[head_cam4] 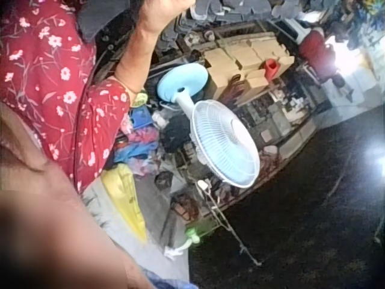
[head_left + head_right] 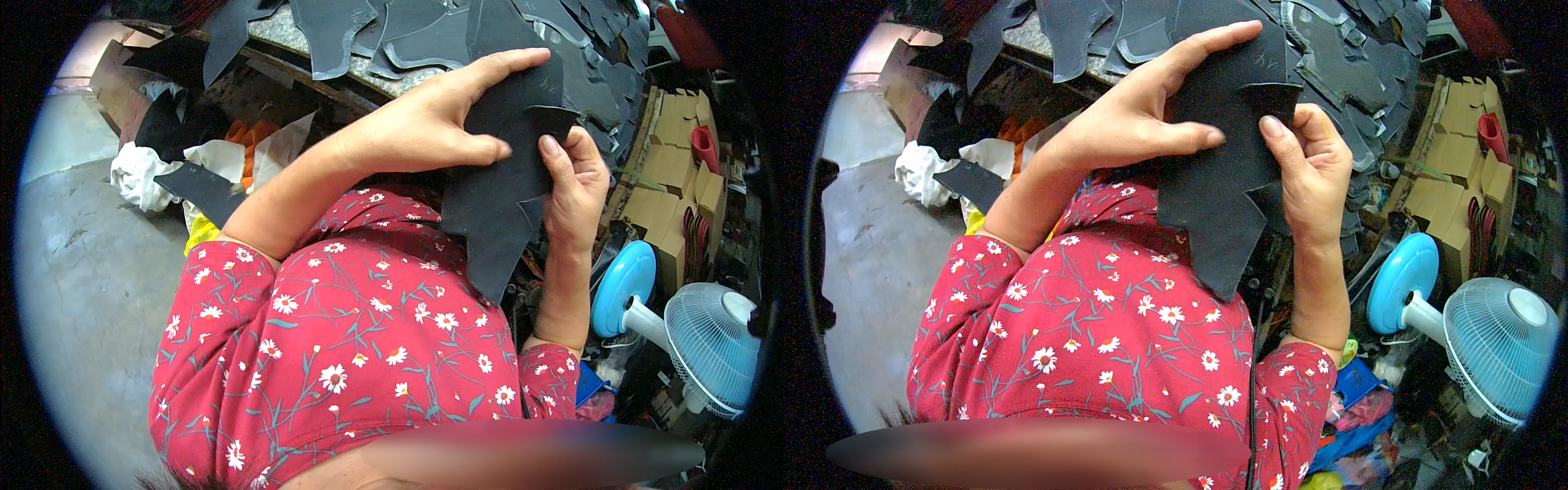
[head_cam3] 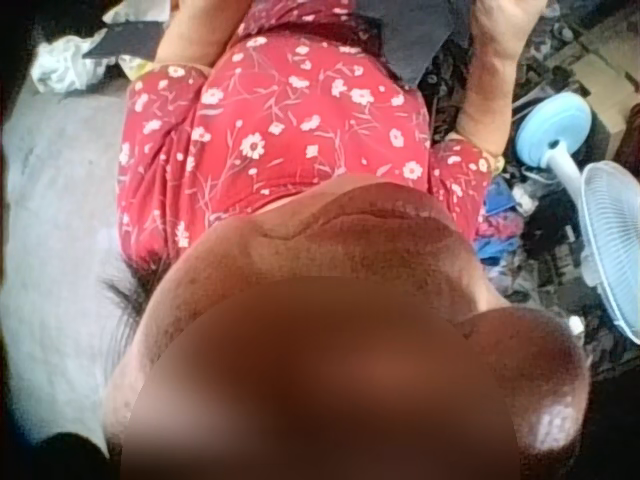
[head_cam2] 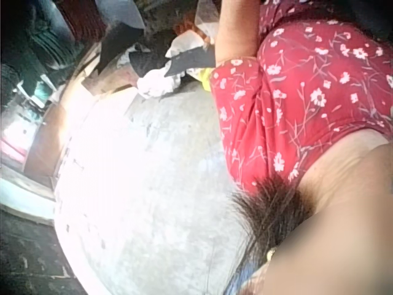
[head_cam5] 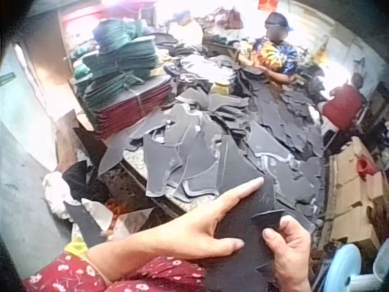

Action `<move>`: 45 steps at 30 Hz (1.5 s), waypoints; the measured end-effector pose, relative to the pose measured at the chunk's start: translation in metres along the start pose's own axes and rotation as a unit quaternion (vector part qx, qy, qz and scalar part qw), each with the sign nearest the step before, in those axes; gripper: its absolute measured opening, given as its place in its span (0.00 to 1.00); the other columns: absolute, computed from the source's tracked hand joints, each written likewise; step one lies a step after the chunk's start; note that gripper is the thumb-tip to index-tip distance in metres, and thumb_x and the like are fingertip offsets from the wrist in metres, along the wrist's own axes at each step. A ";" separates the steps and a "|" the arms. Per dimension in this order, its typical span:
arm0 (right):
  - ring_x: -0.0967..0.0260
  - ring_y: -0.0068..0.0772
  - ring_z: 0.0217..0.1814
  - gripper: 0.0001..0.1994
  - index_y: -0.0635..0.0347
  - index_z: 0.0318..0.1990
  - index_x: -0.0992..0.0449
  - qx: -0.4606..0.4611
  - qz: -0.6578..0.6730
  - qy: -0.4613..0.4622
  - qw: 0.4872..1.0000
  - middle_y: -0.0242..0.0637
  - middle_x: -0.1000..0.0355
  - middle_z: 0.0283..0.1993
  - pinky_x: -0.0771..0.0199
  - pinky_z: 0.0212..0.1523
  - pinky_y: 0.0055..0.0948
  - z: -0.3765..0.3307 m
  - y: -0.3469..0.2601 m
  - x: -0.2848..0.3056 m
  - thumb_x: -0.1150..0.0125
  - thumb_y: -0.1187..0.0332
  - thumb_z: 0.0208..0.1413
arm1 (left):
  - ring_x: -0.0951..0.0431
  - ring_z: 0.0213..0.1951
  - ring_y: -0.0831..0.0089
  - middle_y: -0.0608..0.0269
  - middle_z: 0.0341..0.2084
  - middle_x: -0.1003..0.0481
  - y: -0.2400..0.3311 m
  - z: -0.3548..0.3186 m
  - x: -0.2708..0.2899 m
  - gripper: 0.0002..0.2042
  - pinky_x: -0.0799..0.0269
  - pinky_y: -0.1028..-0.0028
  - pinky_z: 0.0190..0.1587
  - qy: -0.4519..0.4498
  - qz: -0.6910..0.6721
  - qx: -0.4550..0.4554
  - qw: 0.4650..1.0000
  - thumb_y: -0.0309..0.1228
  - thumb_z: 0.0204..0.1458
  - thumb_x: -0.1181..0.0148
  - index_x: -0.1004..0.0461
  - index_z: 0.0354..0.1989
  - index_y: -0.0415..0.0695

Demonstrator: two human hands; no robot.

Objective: The person repeatedly picks up black rubber-like pieces from a pile, turns them over, and places them back on the table. The hands handle the pieces one at a time, occasionally shifting the pile to access more items.

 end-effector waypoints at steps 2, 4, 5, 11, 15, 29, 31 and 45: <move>0.31 0.15 0.38 0.05 0.64 0.41 0.25 -0.018 -0.004 -0.008 1.000 0.30 0.25 0.38 0.30 0.40 0.18 0.001 0.001 -0.002 0.41 0.74 0.59 | 0.37 0.62 0.72 0.58 0.62 0.37 -0.001 0.001 -0.002 0.33 0.40 0.74 0.63 0.033 -0.018 0.009 0.999 0.24 0.53 0.39 0.45 0.68 0.39; 0.32 0.14 0.38 0.05 0.64 0.40 0.25 -0.017 -0.032 -0.009 0.999 0.28 0.26 0.38 0.31 0.39 0.17 0.003 0.000 -0.003 0.42 0.71 0.61 | 0.36 0.62 0.73 0.59 0.62 0.37 0.000 0.001 -0.005 0.31 0.40 0.74 0.63 0.041 -0.025 -0.002 0.999 0.22 0.54 0.41 0.44 0.67 0.39; 0.34 0.13 0.37 0.06 0.64 0.40 0.25 0.002 -0.037 -0.007 0.999 0.27 0.27 0.37 0.33 0.38 0.17 0.005 -0.003 -0.004 0.43 0.71 0.62 | 0.36 0.61 0.74 0.59 0.62 0.36 0.001 0.001 -0.007 0.31 0.40 0.74 0.63 0.045 -0.026 -0.004 0.999 0.22 0.54 0.42 0.44 0.67 0.39; 0.45 0.08 0.30 0.11 0.61 0.32 0.26 0.054 -0.112 0.036 0.992 0.18 0.35 0.28 0.43 0.28 0.15 0.004 -0.012 -0.009 0.45 0.65 0.65 | 0.36 0.61 0.74 0.59 0.61 0.35 0.007 0.000 -0.011 0.30 0.41 0.73 0.63 0.054 -0.027 -0.030 0.998 0.19 0.53 0.44 0.43 0.66 0.40; 0.46 0.08 0.29 0.13 0.60 0.28 0.29 0.053 -0.141 0.029 0.988 0.18 0.36 0.26 0.44 0.27 0.14 0.003 -0.014 -0.007 0.45 0.64 0.65 | 0.37 0.62 0.74 0.58 0.61 0.36 0.005 -0.001 -0.013 0.30 0.42 0.73 0.64 0.052 -0.085 -0.010 0.995 0.18 0.53 0.45 0.43 0.67 0.41; 0.41 0.15 0.29 0.07 0.65 0.31 0.28 0.156 -0.245 0.069 0.955 0.24 0.34 0.25 0.38 0.31 0.20 0.009 -0.032 0.002 0.39 0.71 0.58 | 0.50 0.70 0.55 0.46 0.69 0.52 0.013 -0.002 -0.013 0.44 0.52 0.68 0.68 0.097 0.153 -0.050 0.982 0.19 0.49 0.39 0.60 0.71 0.40; 0.43 0.15 0.29 0.07 0.65 0.31 0.29 0.125 -0.163 0.056 0.977 0.23 0.35 0.25 0.41 0.31 0.19 0.011 -0.029 0.002 0.42 0.71 0.59 | 0.50 0.70 0.53 0.45 0.70 0.54 0.016 -0.005 -0.017 0.44 0.50 0.68 0.67 0.079 0.172 -0.051 0.981 0.19 0.49 0.39 0.62 0.71 0.40; 0.27 0.20 0.38 0.12 0.66 0.46 0.24 -0.046 0.040 -0.053 0.997 0.33 0.23 0.41 0.26 0.41 0.22 0.025 -0.015 -0.006 0.40 0.66 0.60 | 0.28 0.54 0.65 0.50 0.54 0.31 0.019 -0.011 -0.016 0.35 0.36 0.74 0.56 0.050 0.220 0.015 0.974 0.16 0.52 0.44 0.49 0.68 0.42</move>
Point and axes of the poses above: each hand's wrist, its own z-axis towards the middle knuckle, its own x-axis out of the back of the hand, y = z × x, the point moved 5 cm from there along z, towards the middle knuckle
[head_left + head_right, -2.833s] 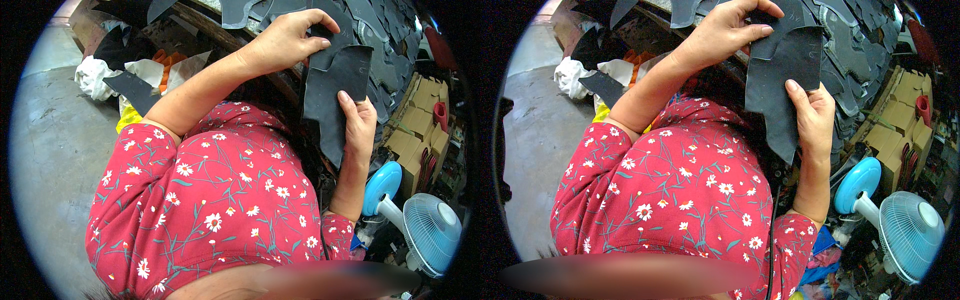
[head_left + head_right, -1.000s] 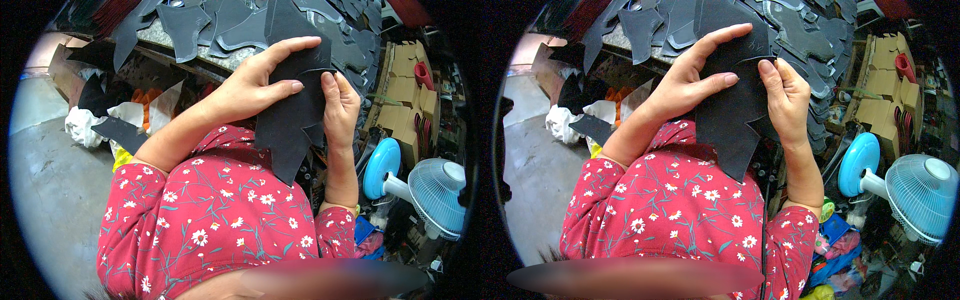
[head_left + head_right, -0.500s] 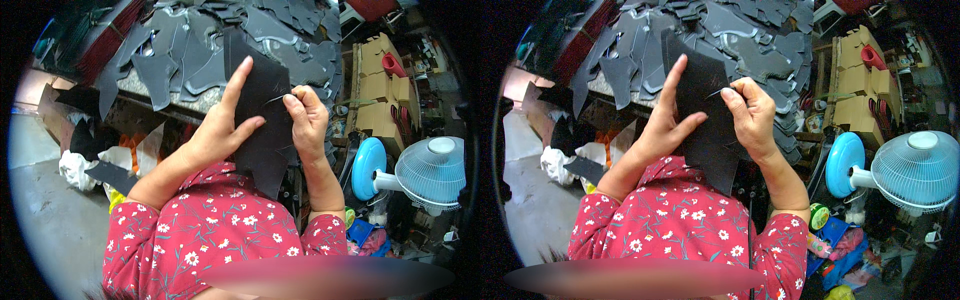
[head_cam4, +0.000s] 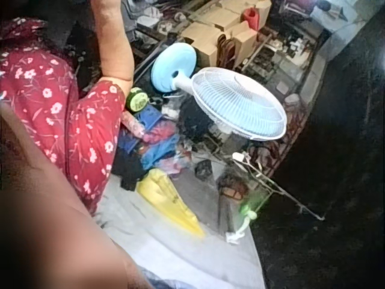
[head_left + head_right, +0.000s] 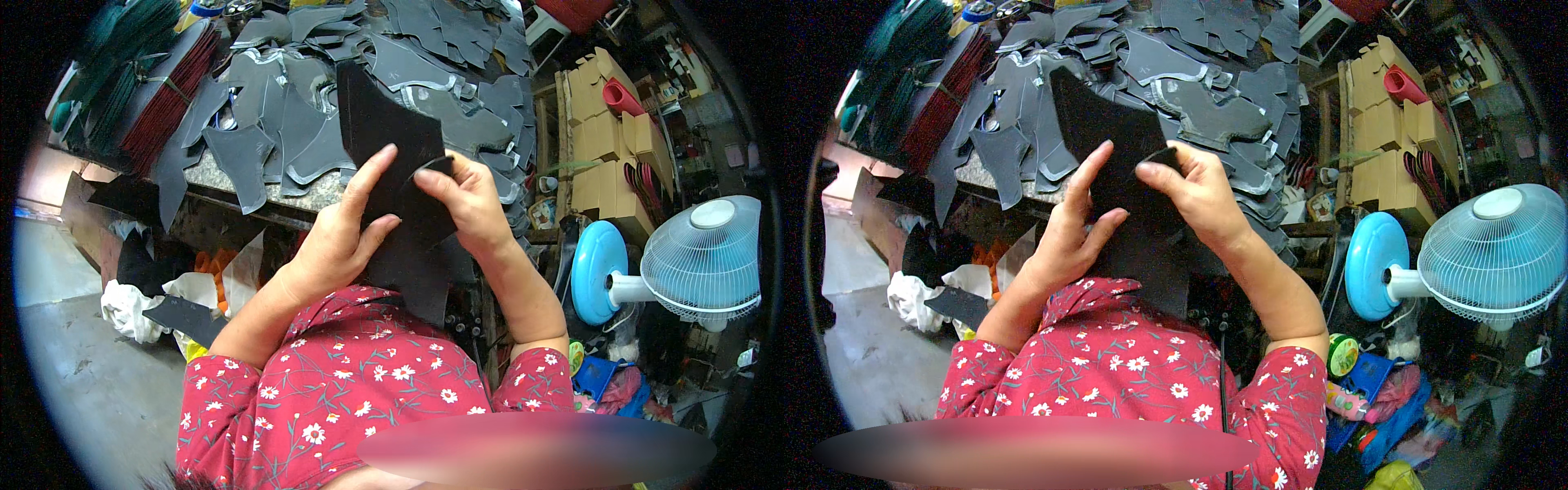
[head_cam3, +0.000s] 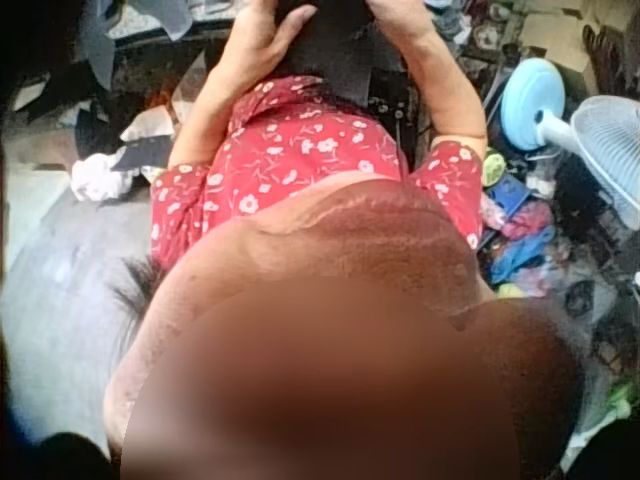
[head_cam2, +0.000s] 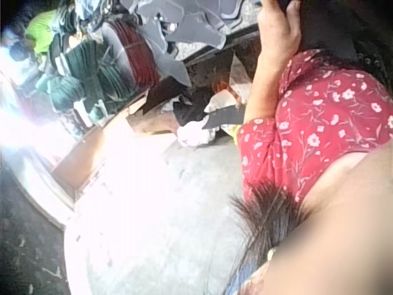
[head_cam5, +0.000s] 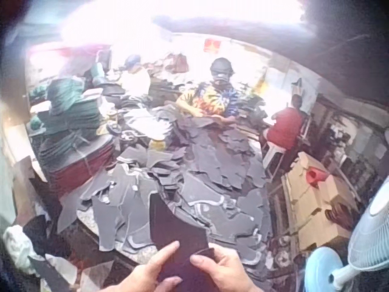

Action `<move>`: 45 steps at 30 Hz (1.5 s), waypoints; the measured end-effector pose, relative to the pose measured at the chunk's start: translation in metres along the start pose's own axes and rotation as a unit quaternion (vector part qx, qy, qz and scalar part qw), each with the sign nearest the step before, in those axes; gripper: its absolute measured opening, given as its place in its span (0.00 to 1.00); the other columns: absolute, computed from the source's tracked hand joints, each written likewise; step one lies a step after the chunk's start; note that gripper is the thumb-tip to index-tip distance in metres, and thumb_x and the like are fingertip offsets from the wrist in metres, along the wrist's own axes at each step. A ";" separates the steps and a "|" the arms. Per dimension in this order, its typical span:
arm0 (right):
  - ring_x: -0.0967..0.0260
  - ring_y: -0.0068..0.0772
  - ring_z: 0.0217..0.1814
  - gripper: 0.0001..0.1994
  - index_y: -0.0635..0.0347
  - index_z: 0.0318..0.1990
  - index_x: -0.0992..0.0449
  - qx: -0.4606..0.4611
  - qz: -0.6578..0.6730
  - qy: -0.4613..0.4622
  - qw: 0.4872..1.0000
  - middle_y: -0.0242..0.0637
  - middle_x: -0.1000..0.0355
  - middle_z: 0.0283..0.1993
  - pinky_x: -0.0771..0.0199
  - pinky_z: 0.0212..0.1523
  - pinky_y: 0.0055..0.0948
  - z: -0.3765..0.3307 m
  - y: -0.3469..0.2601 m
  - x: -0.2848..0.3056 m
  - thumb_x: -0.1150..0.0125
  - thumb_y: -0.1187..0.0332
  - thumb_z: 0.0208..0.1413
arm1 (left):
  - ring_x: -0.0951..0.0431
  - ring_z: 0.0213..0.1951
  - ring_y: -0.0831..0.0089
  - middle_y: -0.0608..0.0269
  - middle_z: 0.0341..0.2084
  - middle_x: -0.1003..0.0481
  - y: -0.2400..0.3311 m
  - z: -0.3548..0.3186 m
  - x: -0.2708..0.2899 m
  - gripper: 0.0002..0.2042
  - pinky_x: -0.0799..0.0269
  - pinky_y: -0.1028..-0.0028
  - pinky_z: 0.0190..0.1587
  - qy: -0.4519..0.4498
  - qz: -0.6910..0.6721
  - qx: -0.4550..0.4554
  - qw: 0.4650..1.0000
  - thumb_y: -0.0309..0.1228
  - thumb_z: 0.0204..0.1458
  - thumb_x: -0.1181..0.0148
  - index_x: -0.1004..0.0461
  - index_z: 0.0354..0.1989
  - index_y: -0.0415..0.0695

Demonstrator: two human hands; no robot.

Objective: The person repeatedly picks up black rubber-like pieces from a pile, turns them over, and places them back on the table. The hands handle the pieces one at a time, occasionally shifting the pile to access more items.

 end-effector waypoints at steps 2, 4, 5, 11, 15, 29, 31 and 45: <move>0.26 0.20 0.37 0.12 0.66 0.44 0.24 0.025 0.035 0.011 0.999 0.33 0.23 0.39 0.25 0.40 0.22 0.004 -0.003 0.007 0.39 0.66 0.59 | 0.26 0.40 0.75 0.57 0.40 0.27 -0.011 -0.005 -0.003 0.34 0.34 0.80 0.44 -0.058 -0.024 0.122 0.991 0.16 0.52 0.45 0.49 0.69 0.44; 0.25 0.22 0.35 0.13 0.66 0.45 0.25 -0.052 0.075 0.028 0.995 0.34 0.22 0.38 0.24 0.40 0.24 0.007 0.010 0.008 0.42 0.65 0.61 | 0.28 0.29 0.82 0.66 0.28 0.28 -0.006 -0.004 -0.001 0.33 0.34 0.82 0.35 -0.040 -0.129 0.057 0.989 0.15 0.54 0.46 0.48 0.69 0.45; 0.25 0.23 0.36 0.13 0.66 0.45 0.26 -0.081 0.118 0.007 0.990 0.34 0.22 0.38 0.24 0.40 0.24 0.007 0.016 0.004 0.43 0.64 0.62 | 0.30 0.28 0.82 0.68 0.26 0.30 -0.006 -0.004 0.000 0.32 0.34 0.80 0.33 -0.009 -0.203 0.051 0.978 0.15 0.54 0.47 0.48 0.68 0.45; 0.32 0.28 0.56 0.29 0.65 0.61 0.37 -0.056 0.003 -0.042 0.998 0.37 0.34 0.60 0.31 0.56 0.30 -0.009 0.019 -0.007 0.36 0.63 0.55 | 0.40 0.19 0.89 0.75 0.20 0.34 -0.038 0.006 0.013 0.22 0.45 0.84 0.21 0.142 -0.257 0.102 0.950 0.21 0.59 0.49 0.41 0.63 0.47; 0.31 0.29 0.53 0.24 0.66 0.57 0.33 -0.054 -0.037 0.042 0.997 0.38 0.28 0.54 0.32 0.56 0.30 -0.010 0.011 0.013 0.38 0.76 0.51 | 0.30 0.27 0.75 0.65 0.27 0.27 -0.045 0.006 0.017 0.26 0.34 0.76 0.30 0.163 -0.035 0.025 0.986 0.25 0.56 0.42 0.41 0.63 0.45; 0.31 0.36 0.53 0.28 0.74 0.60 0.36 0.189 -0.110 0.265 0.939 0.45 0.30 0.55 0.30 0.52 0.32 0.152 -0.093 0.247 0.38 0.77 0.49 | 0.31 0.50 0.58 0.59 0.45 0.28 -0.054 0.000 0.006 0.21 0.35 0.63 0.54 0.187 0.369 -0.158 0.897 0.23 0.43 0.36 0.28 0.50 0.46; 0.34 0.39 0.57 0.29 0.72 0.61 0.37 0.163 -0.089 0.217 0.958 0.45 0.32 0.58 0.31 0.57 0.38 0.177 -0.096 0.273 0.37 0.69 0.54 | 0.31 0.51 0.57 0.59 0.44 0.28 -0.053 0.001 0.007 0.18 0.35 0.63 0.54 0.188 0.375 -0.152 0.895 0.24 0.43 0.36 0.26 0.46 0.45; 0.28 0.33 0.51 0.34 0.60 0.62 0.33 -0.064 -0.457 0.281 0.841 0.41 0.28 0.55 0.27 0.46 0.31 0.107 0.005 0.363 0.32 0.53 0.51 | 0.31 0.51 0.56 0.59 0.42 0.26 -0.056 0.000 0.007 0.11 0.34 0.62 0.54 0.178 0.359 -0.138 0.906 0.27 0.44 0.35 0.23 0.38 0.45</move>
Point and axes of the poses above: each hand's wrist, its own z-axis towards the middle knuckle, its own x-axis out of the back of the hand, y = z × x, the point moved 5 cm from there along z, towards the middle knuckle
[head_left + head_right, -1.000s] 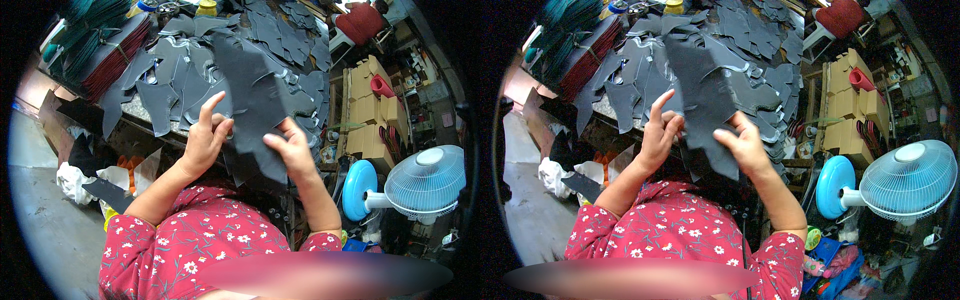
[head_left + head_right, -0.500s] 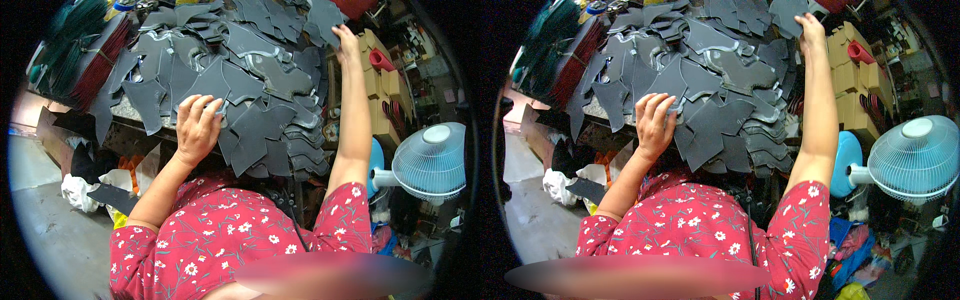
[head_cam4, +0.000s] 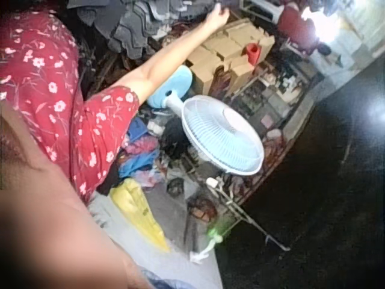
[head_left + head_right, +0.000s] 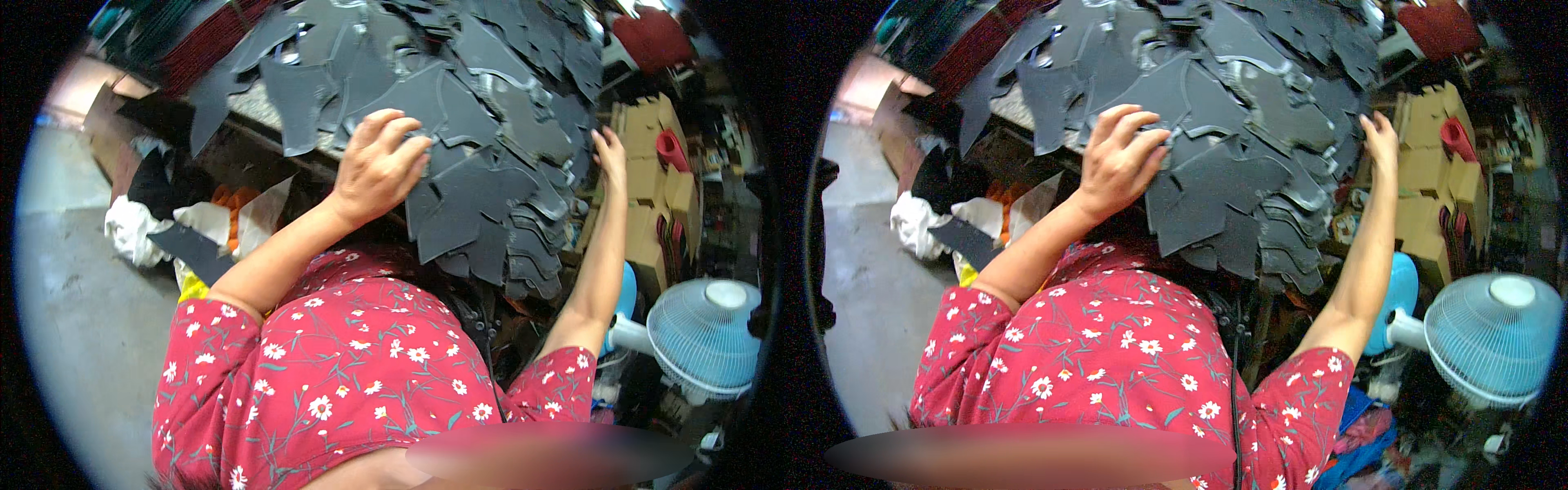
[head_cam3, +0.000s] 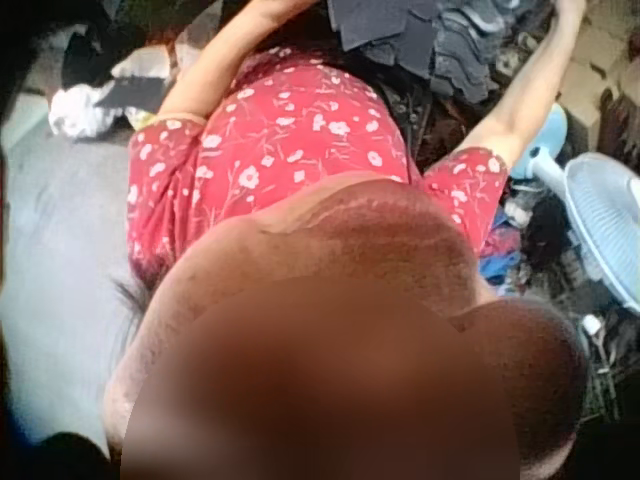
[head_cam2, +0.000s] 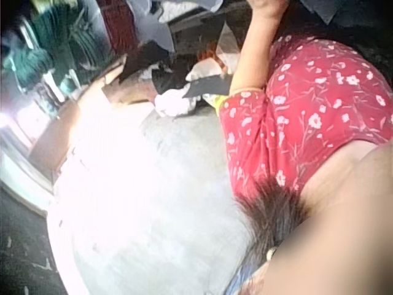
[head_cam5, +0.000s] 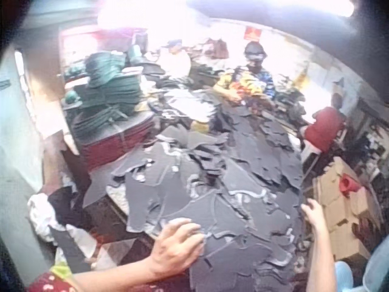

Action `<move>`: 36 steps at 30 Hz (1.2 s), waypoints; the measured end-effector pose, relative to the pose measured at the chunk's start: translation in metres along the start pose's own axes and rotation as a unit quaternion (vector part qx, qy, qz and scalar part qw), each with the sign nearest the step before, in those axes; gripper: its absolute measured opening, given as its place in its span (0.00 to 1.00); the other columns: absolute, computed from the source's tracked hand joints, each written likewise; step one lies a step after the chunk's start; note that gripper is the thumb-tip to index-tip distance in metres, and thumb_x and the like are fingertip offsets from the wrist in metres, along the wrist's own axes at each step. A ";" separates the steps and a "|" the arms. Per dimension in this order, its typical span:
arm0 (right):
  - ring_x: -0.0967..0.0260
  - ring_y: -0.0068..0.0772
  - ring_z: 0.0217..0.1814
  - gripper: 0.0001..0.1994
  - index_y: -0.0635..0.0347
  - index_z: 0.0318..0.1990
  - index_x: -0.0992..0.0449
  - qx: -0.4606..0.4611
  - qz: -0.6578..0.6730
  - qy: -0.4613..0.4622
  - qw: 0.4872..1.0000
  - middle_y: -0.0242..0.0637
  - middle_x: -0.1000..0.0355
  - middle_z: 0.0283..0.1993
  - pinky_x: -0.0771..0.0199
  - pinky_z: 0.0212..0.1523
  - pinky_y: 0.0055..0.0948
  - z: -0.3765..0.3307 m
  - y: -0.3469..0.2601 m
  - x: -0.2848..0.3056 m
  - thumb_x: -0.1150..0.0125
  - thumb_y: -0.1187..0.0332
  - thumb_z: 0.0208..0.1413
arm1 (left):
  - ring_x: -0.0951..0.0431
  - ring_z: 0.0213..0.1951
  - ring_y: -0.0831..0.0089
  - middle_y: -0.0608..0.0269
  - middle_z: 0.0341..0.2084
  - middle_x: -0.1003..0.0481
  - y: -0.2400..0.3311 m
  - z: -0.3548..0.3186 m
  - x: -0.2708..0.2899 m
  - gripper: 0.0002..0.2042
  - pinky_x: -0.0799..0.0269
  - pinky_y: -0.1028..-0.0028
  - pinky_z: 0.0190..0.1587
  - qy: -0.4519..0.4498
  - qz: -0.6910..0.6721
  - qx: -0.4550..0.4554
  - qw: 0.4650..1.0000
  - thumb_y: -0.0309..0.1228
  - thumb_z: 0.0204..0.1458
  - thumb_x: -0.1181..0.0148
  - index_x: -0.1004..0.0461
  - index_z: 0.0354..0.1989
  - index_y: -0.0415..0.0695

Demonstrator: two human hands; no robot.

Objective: The person repeatedly picks up black rubber-like pieces from a pile, turns them over, and places them back on the table. The hands handle the pieces one at a time, occasionally shifting the pile to access more items.

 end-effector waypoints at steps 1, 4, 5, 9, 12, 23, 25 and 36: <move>0.28 0.35 0.51 0.34 0.62 0.61 0.32 -0.047 -0.041 0.002 0.998 0.42 0.27 0.55 0.27 0.47 0.32 0.000 0.013 -0.004 0.32 0.51 0.50 | 0.31 0.51 0.56 0.59 0.42 0.26 0.000 0.000 0.000 0.11 0.34 0.63 0.54 0.003 -0.006 -0.001 1.000 0.28 0.44 0.35 0.23 0.38 0.45; 0.27 0.34 0.51 0.34 0.69 0.56 0.28 0.004 -0.087 0.022 0.996 0.48 0.25 0.51 0.29 0.52 0.30 0.006 0.027 -0.012 0.31 0.51 0.48 | 0.30 0.50 0.56 0.59 0.42 0.27 0.000 -0.001 0.001 0.10 0.33 0.63 0.53 0.020 -0.012 -0.005 1.000 0.27 0.43 0.34 0.23 0.37 0.45; 0.26 0.35 0.48 0.34 0.69 0.56 0.28 0.036 -0.060 0.047 0.996 0.48 0.24 0.49 0.28 0.50 0.31 0.007 0.029 -0.012 0.30 0.51 0.47 | 0.30 0.50 0.56 0.59 0.43 0.27 -0.001 -0.002 0.002 0.11 0.33 0.63 0.52 0.027 -0.019 -0.008 0.999 0.26 0.43 0.34 0.23 0.37 0.45; 0.26 0.35 0.43 0.33 0.68 0.52 0.26 0.081 -0.100 0.106 0.986 0.45 0.23 0.43 0.27 0.46 0.34 0.007 0.033 -0.010 0.29 0.50 0.46 | 0.30 0.48 0.56 0.58 0.43 0.27 -0.005 -0.006 0.010 0.14 0.33 0.62 0.51 0.083 -0.066 0.001 0.994 0.24 0.43 0.35 0.24 0.41 0.46; 0.25 0.38 0.42 0.31 0.66 0.49 0.23 0.071 -0.125 0.142 0.979 0.46 0.22 0.41 0.27 0.47 0.34 -0.003 0.031 -0.011 0.29 0.47 0.45 | 0.30 0.46 0.56 0.57 0.43 0.27 -0.009 -0.006 0.012 0.16 0.33 0.62 0.50 0.102 -0.076 0.016 0.992 0.23 0.43 0.35 0.25 0.44 0.46; 0.33 0.23 0.37 0.17 0.65 0.44 0.28 0.097 0.224 0.237 0.940 0.32 0.28 0.36 0.31 0.40 0.25 -0.044 -0.004 -0.001 0.30 0.71 0.48 | 0.31 0.47 0.55 0.59 0.43 0.28 -0.008 0.000 0.007 0.15 0.34 0.61 0.51 0.068 -0.068 0.016 0.995 0.22 0.42 0.36 0.24 0.42 0.46; 0.32 0.24 0.36 0.15 0.62 0.45 0.33 0.032 0.288 0.225 0.930 0.33 0.30 0.35 0.30 0.38 0.26 -0.052 0.002 0.001 0.36 0.72 0.53 | 0.31 0.47 0.55 0.60 0.43 0.28 -0.008 0.003 0.006 0.16 0.34 0.61 0.51 0.065 -0.075 0.015 0.995 0.22 0.42 0.36 0.24 0.42 0.46; 0.29 0.33 0.48 0.17 0.60 0.54 0.31 -0.015 0.530 0.042 0.847 0.36 0.29 0.50 0.27 0.48 0.35 -0.101 0.005 -0.001 0.39 0.69 0.57 | 0.30 0.46 0.57 0.60 0.40 0.27 0.001 0.051 0.010 0.14 0.32 0.63 0.50 0.037 -0.084 -0.061 0.994 0.24 0.44 0.38 0.26 0.42 0.45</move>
Point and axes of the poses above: each hand's wrist, its own z-axis towards the middle knuckle, its own x-axis out of the back of the hand, y = z × x, the point moved 5 cm from there along z, towards the middle knuckle
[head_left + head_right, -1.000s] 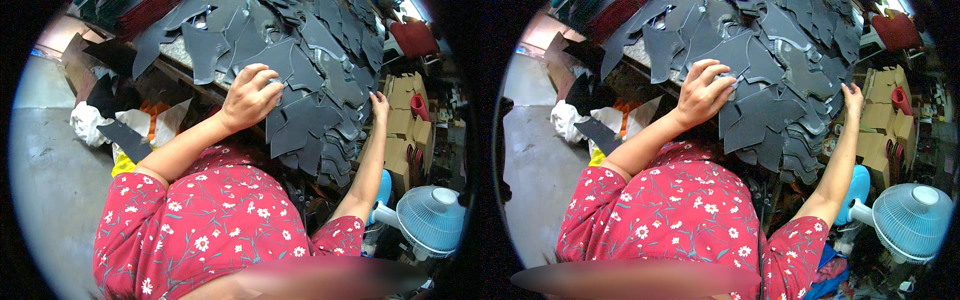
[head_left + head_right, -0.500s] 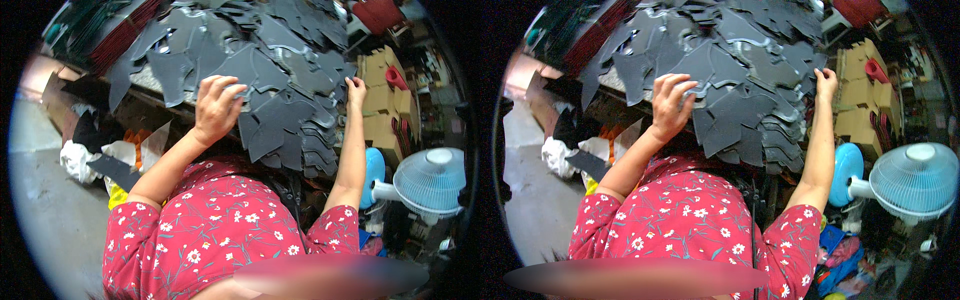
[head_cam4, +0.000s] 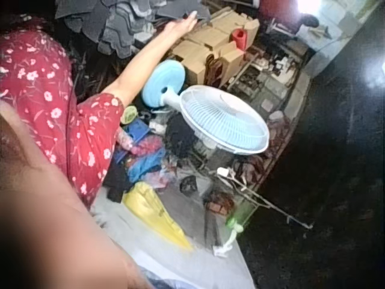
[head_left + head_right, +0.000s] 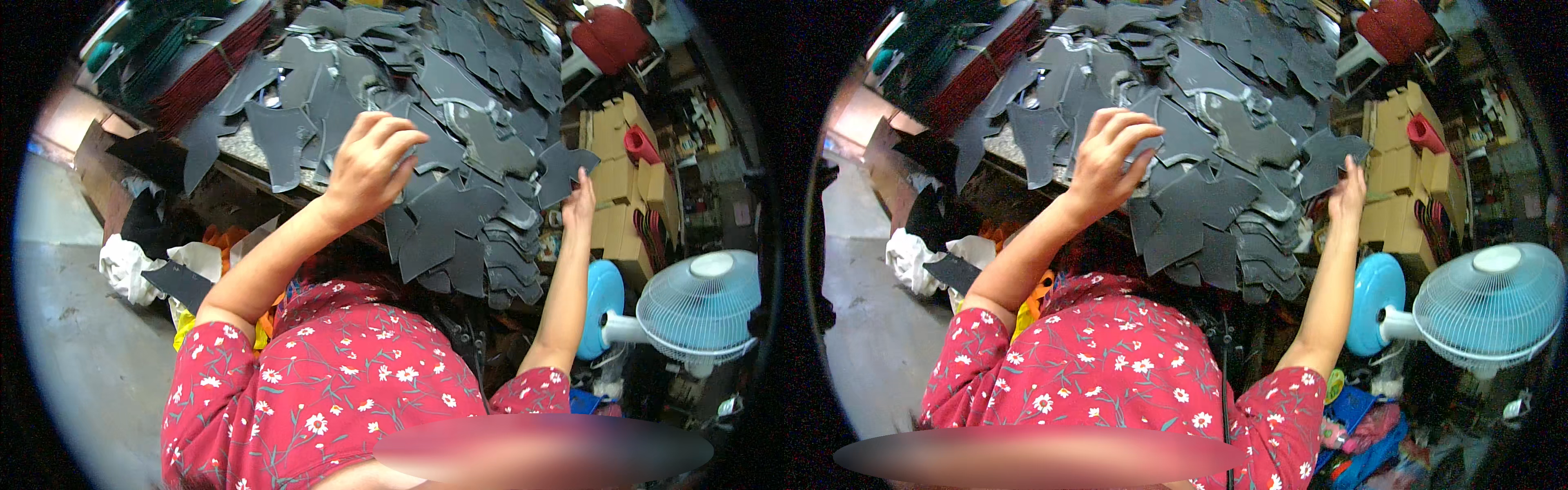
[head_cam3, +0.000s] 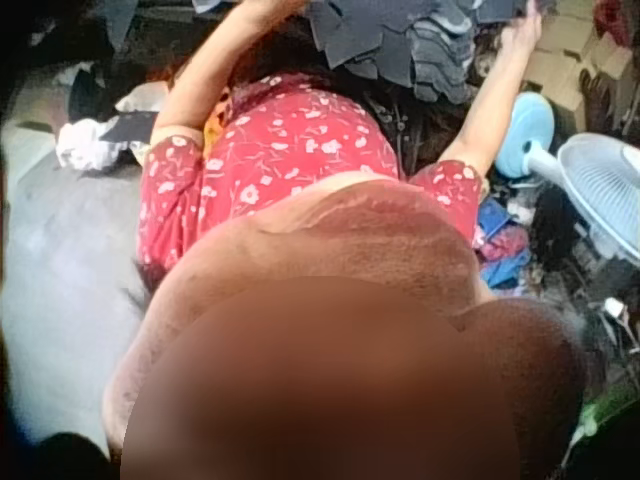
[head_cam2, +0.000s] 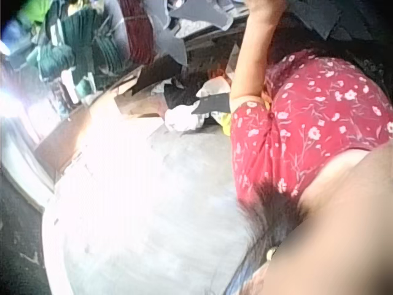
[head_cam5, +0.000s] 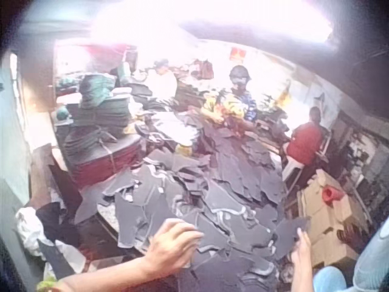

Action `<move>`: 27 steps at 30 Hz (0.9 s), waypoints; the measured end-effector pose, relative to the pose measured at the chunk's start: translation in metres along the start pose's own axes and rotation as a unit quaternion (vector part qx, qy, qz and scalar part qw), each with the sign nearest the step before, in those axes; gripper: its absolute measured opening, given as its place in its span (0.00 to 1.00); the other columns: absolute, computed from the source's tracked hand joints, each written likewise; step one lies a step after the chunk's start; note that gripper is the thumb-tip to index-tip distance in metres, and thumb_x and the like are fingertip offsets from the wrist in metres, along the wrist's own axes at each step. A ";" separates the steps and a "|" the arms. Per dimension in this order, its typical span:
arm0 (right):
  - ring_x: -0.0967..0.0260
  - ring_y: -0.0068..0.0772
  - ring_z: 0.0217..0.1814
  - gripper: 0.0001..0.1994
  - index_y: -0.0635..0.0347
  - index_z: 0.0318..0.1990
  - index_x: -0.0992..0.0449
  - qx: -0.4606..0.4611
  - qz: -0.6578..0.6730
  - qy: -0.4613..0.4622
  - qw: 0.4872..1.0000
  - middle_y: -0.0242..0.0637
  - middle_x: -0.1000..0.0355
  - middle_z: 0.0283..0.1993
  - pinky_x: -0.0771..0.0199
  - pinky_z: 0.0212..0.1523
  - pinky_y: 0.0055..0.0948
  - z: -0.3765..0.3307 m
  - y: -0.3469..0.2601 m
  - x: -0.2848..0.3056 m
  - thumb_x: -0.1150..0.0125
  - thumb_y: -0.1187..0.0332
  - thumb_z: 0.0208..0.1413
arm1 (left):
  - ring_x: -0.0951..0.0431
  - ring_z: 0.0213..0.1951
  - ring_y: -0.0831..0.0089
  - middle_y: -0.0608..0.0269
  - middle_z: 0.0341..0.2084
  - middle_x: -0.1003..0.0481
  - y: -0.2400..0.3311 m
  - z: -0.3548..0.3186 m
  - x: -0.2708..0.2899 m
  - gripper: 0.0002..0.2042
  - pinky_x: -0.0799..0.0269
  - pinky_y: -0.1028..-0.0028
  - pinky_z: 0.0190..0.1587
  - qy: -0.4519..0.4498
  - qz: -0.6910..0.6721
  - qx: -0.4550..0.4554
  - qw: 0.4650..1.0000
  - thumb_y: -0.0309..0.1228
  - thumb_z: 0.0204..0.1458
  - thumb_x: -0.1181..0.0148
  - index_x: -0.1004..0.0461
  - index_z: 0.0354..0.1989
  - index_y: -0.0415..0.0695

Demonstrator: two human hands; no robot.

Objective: The person repeatedly picks up black rubber-like pieces from a pile, turns them over, and places them back on the table. The hands handle the pieces one at a time, occasionally shifting the pile to access more items.

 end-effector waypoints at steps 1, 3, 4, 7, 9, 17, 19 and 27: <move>0.29 0.32 0.48 0.18 0.60 0.54 0.31 -0.015 -0.014 -0.019 1.000 0.35 0.28 0.50 0.27 0.50 0.34 -0.004 0.004 -0.001 0.38 0.69 0.57 | 0.30 0.46 0.57 0.60 0.39 0.27 -0.003 0.009 -0.006 0.14 0.32 0.64 0.50 -0.012 0.003 -0.017 1.000 0.25 0.44 0.38 0.26 0.42 0.45; 0.30 0.33 0.50 0.18 0.59 0.54 0.30 -0.012 -0.040 -0.028 0.999 0.35 0.28 0.49 0.28 0.52 0.36 -0.009 0.006 -0.001 0.38 0.73 0.56 | 0.29 0.47 0.58 0.59 0.40 0.26 -0.014 0.030 -0.024 0.14 0.31 0.64 0.51 -0.048 0.012 -0.053 0.997 0.26 0.44 0.39 0.26 0.42 0.44; 0.30 0.33 0.50 0.17 0.59 0.53 0.29 -0.004 -0.023 -0.021 1.000 0.35 0.27 0.49 0.28 0.53 0.37 -0.011 0.005 0.000 0.39 0.73 0.56 | 0.30 0.48 0.57 0.59 0.43 0.27 -0.024 0.043 -0.035 0.16 0.32 0.63 0.52 -0.069 0.034 -0.051 0.996 0.26 0.46 0.40 0.28 0.46 0.44; 0.29 0.35 0.51 0.13 0.59 0.49 0.27 0.050 0.030 0.050 0.997 0.36 0.26 0.49 0.28 0.54 0.40 -0.014 -0.004 0.007 0.41 0.77 0.56 | 0.32 0.54 0.56 0.57 0.50 0.28 -0.055 0.083 -0.073 0.22 0.33 0.65 0.56 -0.109 0.122 -0.064 0.984 0.23 0.48 0.44 0.30 0.54 0.45; 0.30 0.34 0.51 0.13 0.60 0.49 0.27 0.098 0.011 0.010 0.995 0.36 0.26 0.49 0.29 0.54 0.37 -0.014 -0.013 0.001 0.40 0.76 0.56 | 0.33 0.57 0.56 0.57 0.53 0.29 -0.071 0.099 -0.101 0.25 0.33 0.63 0.57 -0.166 0.124 -0.050 0.977 0.24 0.48 0.45 0.33 0.58 0.46; 0.27 0.27 0.41 0.12 0.62 0.46 0.26 -0.048 -0.089 -0.013 0.995 0.32 0.25 0.44 0.28 0.44 0.26 -0.001 0.002 -0.007 0.36 0.71 0.55 | 0.33 0.58 0.57 0.60 0.55 0.32 -0.094 0.113 -0.146 0.32 0.37 0.45 0.58 -0.329 0.222 -0.062 0.916 0.28 0.44 0.38 0.35 0.62 0.54; 0.27 0.26 0.39 0.13 0.63 0.45 0.26 -0.077 -0.136 -0.030 0.987 0.32 0.25 0.42 0.27 0.40 0.26 -0.001 0.003 -0.009 0.34 0.70 0.54 | 0.33 0.58 0.57 0.60 0.50 0.30 -0.093 0.118 -0.138 0.26 0.41 0.39 0.58 -0.291 0.233 -0.083 0.924 0.29 0.44 0.38 0.27 0.56 0.56; 0.25 0.46 0.48 0.18 0.73 0.54 0.34 -0.074 -0.065 -0.120 0.988 0.55 0.28 0.51 0.25 0.52 0.41 -0.023 -0.007 -0.039 0.50 0.71 0.59 | 0.26 0.46 0.55 0.52 0.38 0.24 -0.089 0.141 -0.085 0.07 0.34 0.54 0.49 -0.251 0.094 -0.035 0.963 0.32 0.42 0.40 0.22 0.30 0.47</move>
Point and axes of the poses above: each hand's wrist, its own z-axis towards the middle knuckle, its own x-axis out of the back of the hand, y = z × x, the point moved 5 cm from there along z, towards the middle knuckle
